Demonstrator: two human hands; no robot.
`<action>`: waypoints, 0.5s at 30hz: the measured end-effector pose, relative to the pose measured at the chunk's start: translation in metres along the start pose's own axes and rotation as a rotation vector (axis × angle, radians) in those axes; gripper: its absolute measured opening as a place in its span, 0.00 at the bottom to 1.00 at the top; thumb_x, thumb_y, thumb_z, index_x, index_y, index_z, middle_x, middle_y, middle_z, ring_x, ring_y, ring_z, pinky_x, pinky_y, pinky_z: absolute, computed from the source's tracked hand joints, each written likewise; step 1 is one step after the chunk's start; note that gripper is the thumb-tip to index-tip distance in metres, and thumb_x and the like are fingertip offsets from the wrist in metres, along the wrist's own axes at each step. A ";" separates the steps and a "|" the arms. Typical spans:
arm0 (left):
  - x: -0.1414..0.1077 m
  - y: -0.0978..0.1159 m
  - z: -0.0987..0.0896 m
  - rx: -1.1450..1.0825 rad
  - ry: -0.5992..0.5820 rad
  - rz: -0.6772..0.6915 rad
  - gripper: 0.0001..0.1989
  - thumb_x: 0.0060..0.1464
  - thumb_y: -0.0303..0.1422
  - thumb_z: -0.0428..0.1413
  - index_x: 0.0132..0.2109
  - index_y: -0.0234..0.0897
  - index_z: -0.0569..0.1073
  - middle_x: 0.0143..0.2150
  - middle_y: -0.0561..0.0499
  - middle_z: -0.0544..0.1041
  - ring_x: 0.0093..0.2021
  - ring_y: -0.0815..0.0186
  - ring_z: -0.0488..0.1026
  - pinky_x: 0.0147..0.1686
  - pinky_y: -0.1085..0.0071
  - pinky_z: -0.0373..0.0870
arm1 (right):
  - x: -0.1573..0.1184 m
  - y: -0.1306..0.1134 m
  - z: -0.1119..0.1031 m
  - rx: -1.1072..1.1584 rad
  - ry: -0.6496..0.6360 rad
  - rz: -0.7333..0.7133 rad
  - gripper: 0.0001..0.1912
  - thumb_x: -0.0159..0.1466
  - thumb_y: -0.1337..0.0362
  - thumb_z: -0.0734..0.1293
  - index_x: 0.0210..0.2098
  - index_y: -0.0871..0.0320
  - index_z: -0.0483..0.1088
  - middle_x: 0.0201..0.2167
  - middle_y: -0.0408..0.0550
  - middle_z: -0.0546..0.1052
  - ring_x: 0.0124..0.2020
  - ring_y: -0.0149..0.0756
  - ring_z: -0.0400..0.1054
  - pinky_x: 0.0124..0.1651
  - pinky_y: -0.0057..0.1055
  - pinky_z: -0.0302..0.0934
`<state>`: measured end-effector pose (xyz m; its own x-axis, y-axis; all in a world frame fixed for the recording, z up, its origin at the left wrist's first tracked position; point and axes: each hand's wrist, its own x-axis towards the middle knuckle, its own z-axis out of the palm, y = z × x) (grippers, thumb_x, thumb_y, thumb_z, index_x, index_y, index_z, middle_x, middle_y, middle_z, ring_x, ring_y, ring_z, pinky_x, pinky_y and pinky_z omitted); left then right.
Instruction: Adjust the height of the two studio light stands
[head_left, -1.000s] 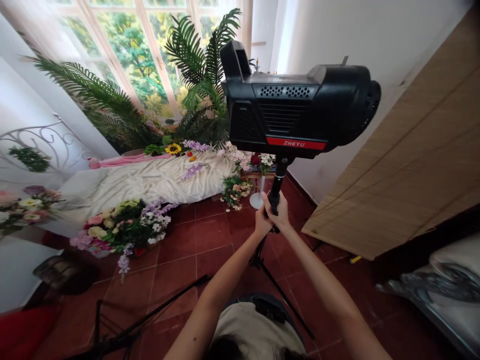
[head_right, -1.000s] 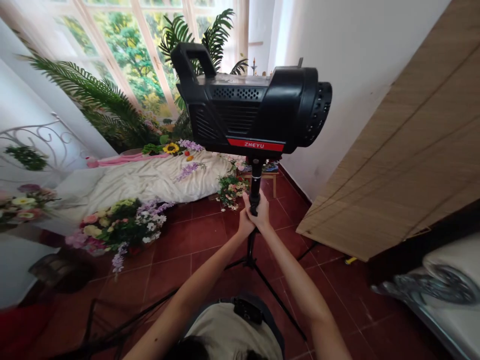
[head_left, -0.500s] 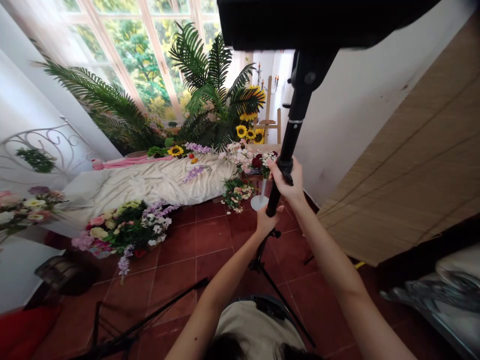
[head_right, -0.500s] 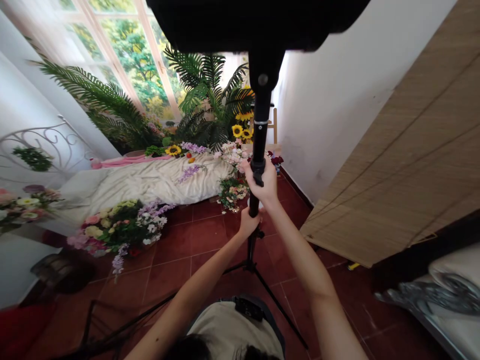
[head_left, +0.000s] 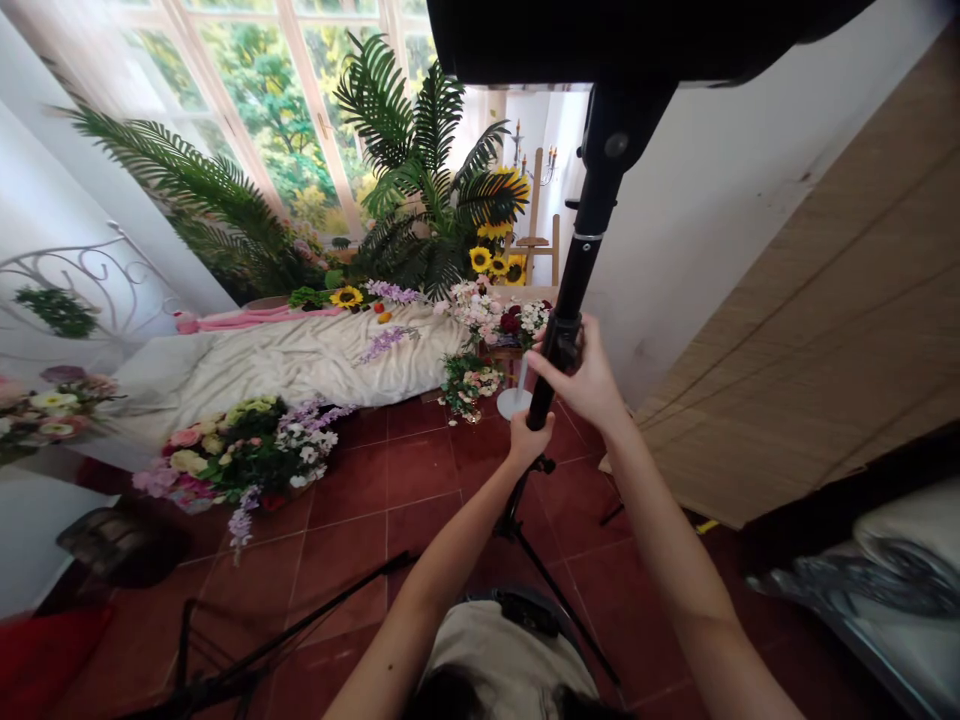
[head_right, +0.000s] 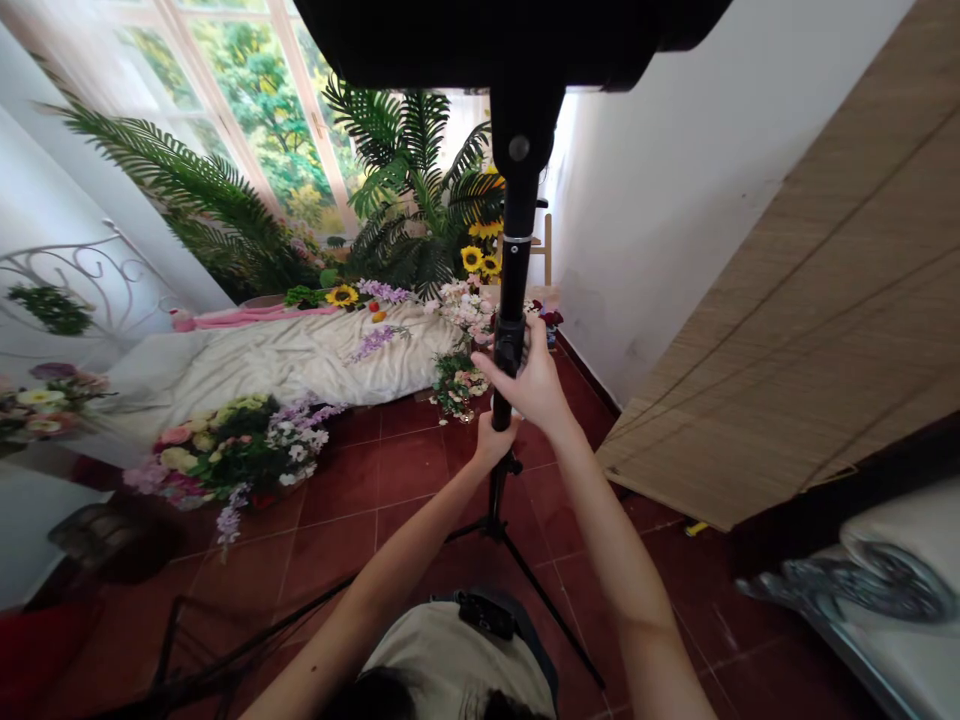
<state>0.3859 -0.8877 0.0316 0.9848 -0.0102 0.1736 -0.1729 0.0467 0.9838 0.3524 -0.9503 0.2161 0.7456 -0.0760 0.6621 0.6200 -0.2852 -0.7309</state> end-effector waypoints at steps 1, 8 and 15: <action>0.000 0.000 0.000 -0.019 -0.013 -0.007 0.21 0.39 0.42 0.62 0.18 0.35 0.59 0.17 0.57 0.57 0.20 0.76 0.52 0.19 0.77 0.49 | -0.011 0.004 -0.003 -0.011 0.006 0.008 0.34 0.53 0.54 0.72 0.54 0.53 0.56 0.44 0.50 0.70 0.45 0.39 0.68 0.46 0.39 0.66; -0.001 0.001 0.000 -0.053 -0.004 -0.021 0.20 0.40 0.43 0.61 0.18 0.34 0.62 0.17 0.56 0.58 0.20 0.76 0.53 0.19 0.78 0.51 | -0.132 0.060 -0.019 -0.302 0.044 0.112 0.08 0.60 0.58 0.65 0.38 0.54 0.69 0.44 0.52 0.69 0.48 0.43 0.65 0.53 0.47 0.61; 0.000 -0.004 0.002 0.034 0.031 0.014 0.19 0.41 0.40 0.61 0.17 0.35 0.60 0.16 0.57 0.56 0.19 0.76 0.51 0.18 0.77 0.49 | -0.207 0.095 0.001 -0.208 -0.056 0.349 0.11 0.63 0.56 0.62 0.38 0.54 0.72 0.46 0.53 0.70 0.50 0.44 0.65 0.55 0.46 0.59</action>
<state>0.3863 -0.8903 0.0279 0.9822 0.0209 0.1866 -0.1869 0.0130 0.9823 0.2574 -0.9609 0.0093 0.9181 -0.1515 0.3663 0.2696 -0.4388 -0.8572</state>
